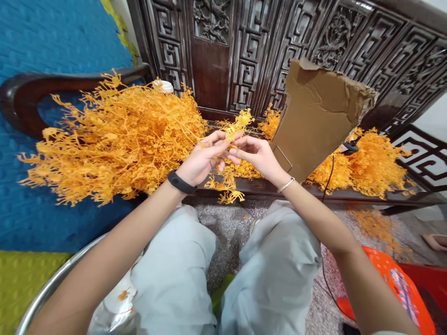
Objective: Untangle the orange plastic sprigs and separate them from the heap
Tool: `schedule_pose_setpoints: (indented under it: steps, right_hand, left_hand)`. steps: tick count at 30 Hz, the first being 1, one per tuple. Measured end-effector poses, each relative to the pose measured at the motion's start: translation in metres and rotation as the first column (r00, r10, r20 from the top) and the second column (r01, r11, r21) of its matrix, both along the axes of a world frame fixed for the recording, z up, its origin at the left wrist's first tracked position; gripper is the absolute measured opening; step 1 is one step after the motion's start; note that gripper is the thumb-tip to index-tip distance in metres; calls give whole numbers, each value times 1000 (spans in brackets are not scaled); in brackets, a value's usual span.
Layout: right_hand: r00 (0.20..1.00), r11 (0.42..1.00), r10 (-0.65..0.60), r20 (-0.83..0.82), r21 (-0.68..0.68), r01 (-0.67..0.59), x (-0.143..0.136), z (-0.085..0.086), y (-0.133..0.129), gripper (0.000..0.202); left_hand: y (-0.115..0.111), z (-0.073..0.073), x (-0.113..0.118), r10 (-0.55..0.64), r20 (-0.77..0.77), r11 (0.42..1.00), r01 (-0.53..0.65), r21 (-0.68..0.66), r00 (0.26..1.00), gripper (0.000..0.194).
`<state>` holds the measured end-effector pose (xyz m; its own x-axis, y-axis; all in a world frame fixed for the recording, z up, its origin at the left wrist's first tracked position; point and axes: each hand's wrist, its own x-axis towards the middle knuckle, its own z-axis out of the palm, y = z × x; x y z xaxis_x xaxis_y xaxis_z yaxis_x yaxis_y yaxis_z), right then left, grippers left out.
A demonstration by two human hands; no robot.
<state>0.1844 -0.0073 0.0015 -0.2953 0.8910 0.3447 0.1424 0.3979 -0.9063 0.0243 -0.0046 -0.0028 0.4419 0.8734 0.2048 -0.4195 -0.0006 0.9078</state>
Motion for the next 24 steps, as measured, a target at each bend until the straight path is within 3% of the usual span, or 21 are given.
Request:
schedule_pose_setpoints:
  steps: [5, 10, 16, 24]
  right_hand:
    - [1000, 998, -2, 4, 59, 2, 4, 7, -1, 33]
    - [992, 993, 111, -62, -32, -113, 2, 13, -3, 40]
    - [988, 995, 98, -119, -14, -101, 0, 15, 1, 33]
    - [980, 997, 76, -185, -8, -79, -12, 19, 4, 27]
  left_hand:
    - [-1, 1, 4, 112, 69, 993, -108, -52, 991, 10]
    - [-5, 8, 10, 131, 118, 976, -108, -189, 984, 12]
    - [-6, 17, 15, 229, 95, 970, -219, -105, 969, 21]
    - [1, 22, 16, 373, 101, 926, -362, -105, 923, 25]
